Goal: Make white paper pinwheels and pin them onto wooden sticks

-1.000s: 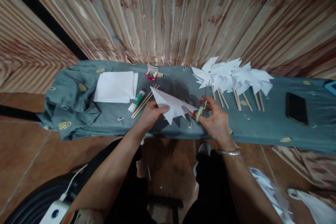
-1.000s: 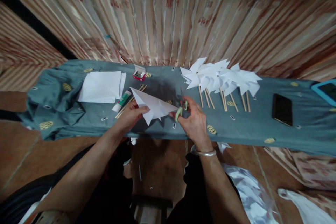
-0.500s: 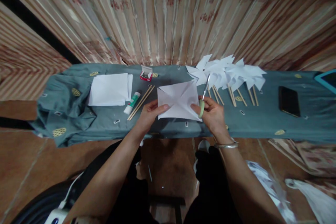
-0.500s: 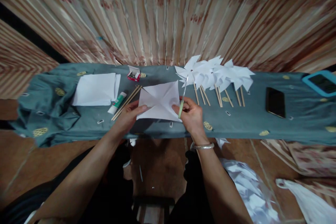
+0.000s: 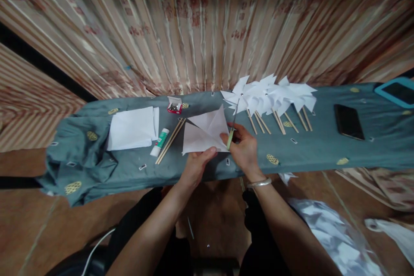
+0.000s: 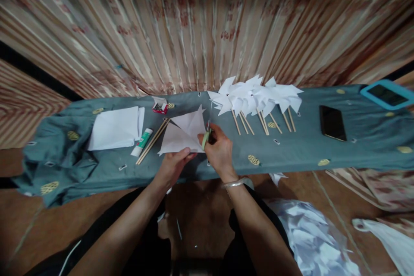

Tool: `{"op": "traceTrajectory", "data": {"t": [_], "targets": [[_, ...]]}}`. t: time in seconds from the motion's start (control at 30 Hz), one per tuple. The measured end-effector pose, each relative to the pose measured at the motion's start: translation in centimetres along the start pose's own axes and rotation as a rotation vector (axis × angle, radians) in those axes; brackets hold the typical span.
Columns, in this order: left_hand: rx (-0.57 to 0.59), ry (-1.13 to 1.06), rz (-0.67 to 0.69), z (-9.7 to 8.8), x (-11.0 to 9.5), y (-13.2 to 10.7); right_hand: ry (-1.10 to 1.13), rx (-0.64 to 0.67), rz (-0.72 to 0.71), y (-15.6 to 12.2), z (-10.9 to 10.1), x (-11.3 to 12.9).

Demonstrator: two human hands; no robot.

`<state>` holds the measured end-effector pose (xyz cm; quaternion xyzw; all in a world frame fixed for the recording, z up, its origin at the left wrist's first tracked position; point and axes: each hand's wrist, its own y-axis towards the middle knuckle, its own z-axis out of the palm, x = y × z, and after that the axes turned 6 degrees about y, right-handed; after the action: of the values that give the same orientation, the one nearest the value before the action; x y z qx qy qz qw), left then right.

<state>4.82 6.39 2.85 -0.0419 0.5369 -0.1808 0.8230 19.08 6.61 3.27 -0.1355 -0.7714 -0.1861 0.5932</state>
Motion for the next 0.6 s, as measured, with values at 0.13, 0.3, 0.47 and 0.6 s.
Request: {"op": "traceTrajectory", "data": {"t": [0.13,0.3,0.47,0.6], "targets": [[-0.2,0.019,0.064,-0.2,0.2,0.8,0.107,0.068,0.07,-0.2,1.2,-0.3],[-0.329,0.133,0.17,-2.0,-0.2,1.8,0.235,0.15,0.141,-0.6,2.0,-0.9],[-0.399,0.208,0.234,-3.3,-1.9,1.8,0.289,0.292,0.186,-2.0,2.0,-0.6],[-0.485,0.2,0.267,-4.3,-3.1,1.9,0.274,0.45,0.254,-3.4,1.6,-0.2]]}}
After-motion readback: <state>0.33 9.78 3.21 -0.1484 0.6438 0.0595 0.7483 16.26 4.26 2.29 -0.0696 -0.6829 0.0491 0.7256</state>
